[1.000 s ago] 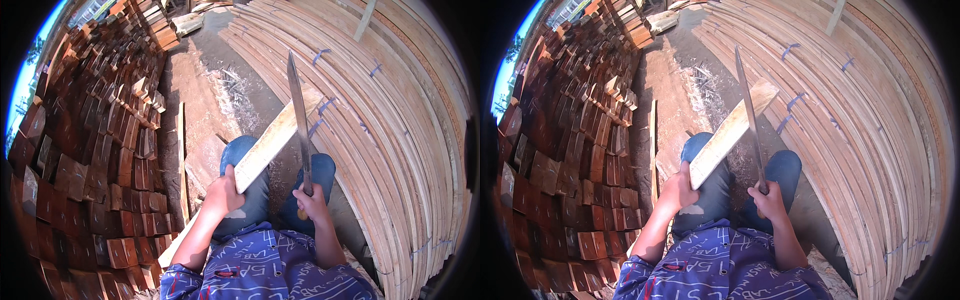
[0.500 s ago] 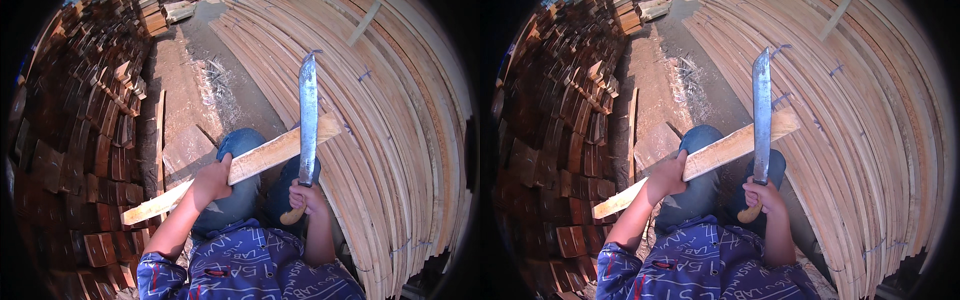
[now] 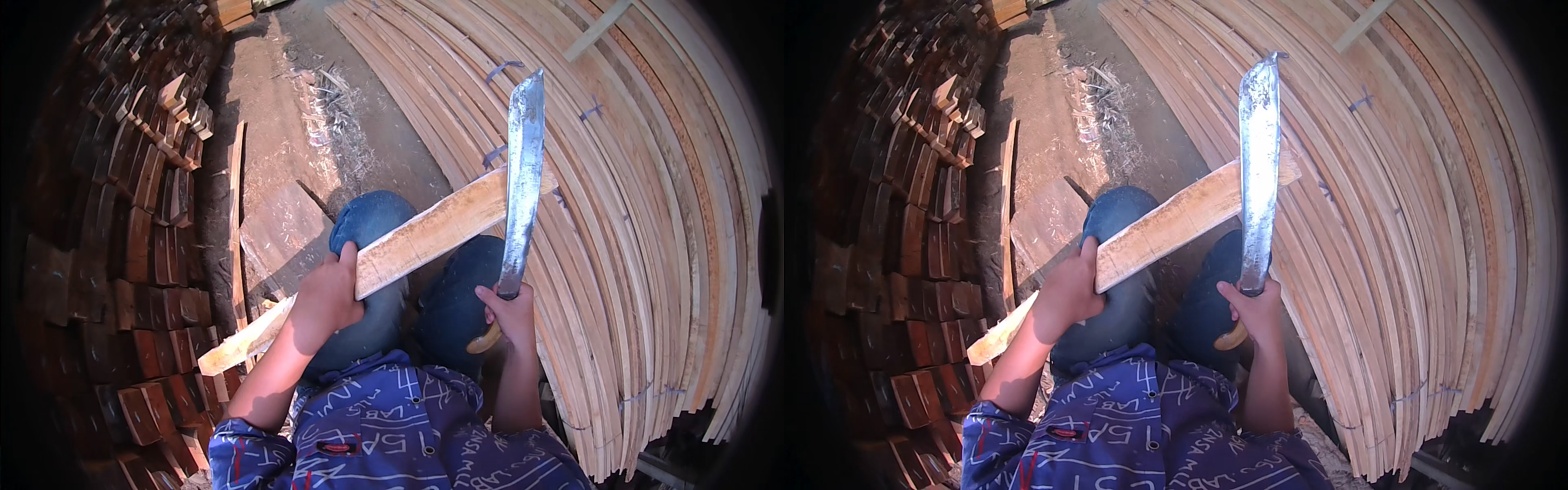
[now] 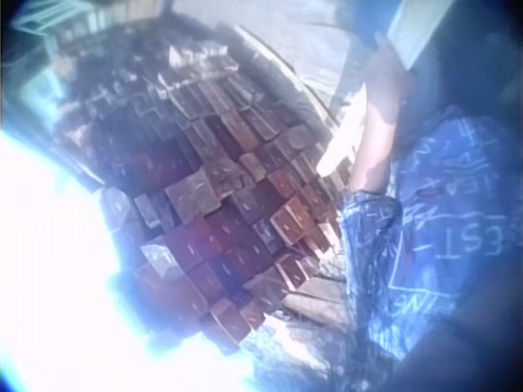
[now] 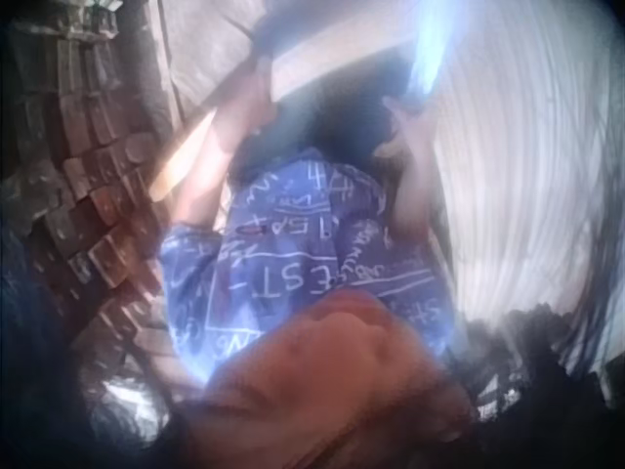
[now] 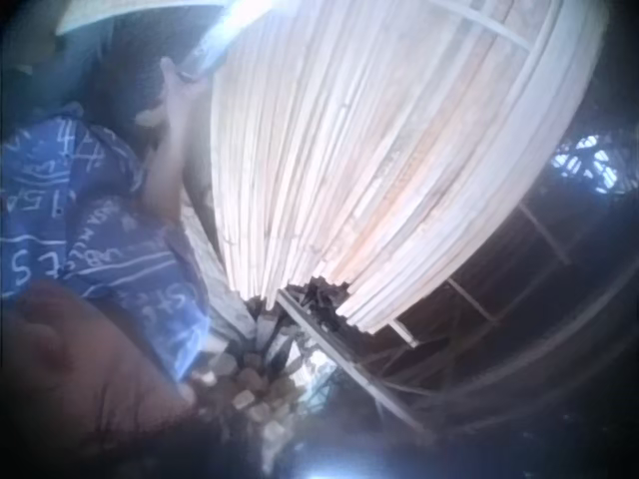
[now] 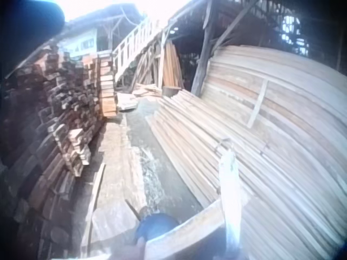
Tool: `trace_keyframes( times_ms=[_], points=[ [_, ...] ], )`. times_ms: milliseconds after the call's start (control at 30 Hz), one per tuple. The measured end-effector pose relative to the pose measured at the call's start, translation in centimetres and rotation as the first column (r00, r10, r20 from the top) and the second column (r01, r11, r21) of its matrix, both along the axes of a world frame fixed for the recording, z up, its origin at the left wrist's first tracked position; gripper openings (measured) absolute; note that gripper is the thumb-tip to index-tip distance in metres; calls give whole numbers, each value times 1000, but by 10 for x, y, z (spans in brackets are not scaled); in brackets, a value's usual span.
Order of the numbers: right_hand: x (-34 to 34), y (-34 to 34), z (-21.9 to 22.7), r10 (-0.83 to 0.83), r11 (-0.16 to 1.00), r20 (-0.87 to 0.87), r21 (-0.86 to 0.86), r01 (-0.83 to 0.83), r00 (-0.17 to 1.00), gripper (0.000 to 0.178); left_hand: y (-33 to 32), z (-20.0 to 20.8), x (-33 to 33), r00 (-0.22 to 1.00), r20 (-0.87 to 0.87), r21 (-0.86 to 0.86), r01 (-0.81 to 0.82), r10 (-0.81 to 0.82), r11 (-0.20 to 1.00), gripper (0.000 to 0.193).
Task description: The person uses a large knife to shave and smooth a rectangular wooden plank held between their legs. They repeatedly strike and scrape the wood surface to remove thin layers, working on one piece at a time.
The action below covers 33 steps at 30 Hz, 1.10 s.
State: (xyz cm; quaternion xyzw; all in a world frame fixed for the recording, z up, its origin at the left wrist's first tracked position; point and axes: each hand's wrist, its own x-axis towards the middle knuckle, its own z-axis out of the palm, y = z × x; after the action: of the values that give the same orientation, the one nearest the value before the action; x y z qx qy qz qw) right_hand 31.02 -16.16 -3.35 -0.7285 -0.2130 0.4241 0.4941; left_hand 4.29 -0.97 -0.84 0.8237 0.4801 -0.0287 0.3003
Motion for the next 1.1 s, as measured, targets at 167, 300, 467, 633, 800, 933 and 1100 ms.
trace_keyframes(
  times_ms=[167, 300, 467, 633, 800, 933, 1100],
  points=[
    [10, 27, 21, 38, 999, 153, 10, -40, 988, 33, 2, 9, 0, 1000, -11, -25, 6, -6, 1000, 54],
    [-16, 23, -1, 248, 967, 413, -168, -194, 877, 26, 2, 2, 0, 1000, -11, 23, 2, -2, 1000, 54],
    [-41, 17, -1, 262, 965, 482, -147, -217, 836, 34, 3, 3, -1, 1000, -27, 18, 3, -3, 1000, 54],
    [-12, 34, 14, 21, 998, 324, -66, 1, 946, 36, 8, 0, -4, 999, 26, -32, 19, -19, 999, 57],
    [-14, 32, 16, 158, 986, 515, -134, -104, 843, 39, 8, -1, 2, 999, 29, -14, -12, 13, 1000, 59],
    [-27, 22, 12, 184, 980, 476, -156, -123, 860, 41, 6, 3, 1, 1000, -1, 14, -4, 4, 1000, 56],
    [-9, 16, 9, 25, 993, 368, -118, 20, 930, 41, 10, -9, -6, 990, 134, 39, 34, -39, 999, 51]
  ],
)
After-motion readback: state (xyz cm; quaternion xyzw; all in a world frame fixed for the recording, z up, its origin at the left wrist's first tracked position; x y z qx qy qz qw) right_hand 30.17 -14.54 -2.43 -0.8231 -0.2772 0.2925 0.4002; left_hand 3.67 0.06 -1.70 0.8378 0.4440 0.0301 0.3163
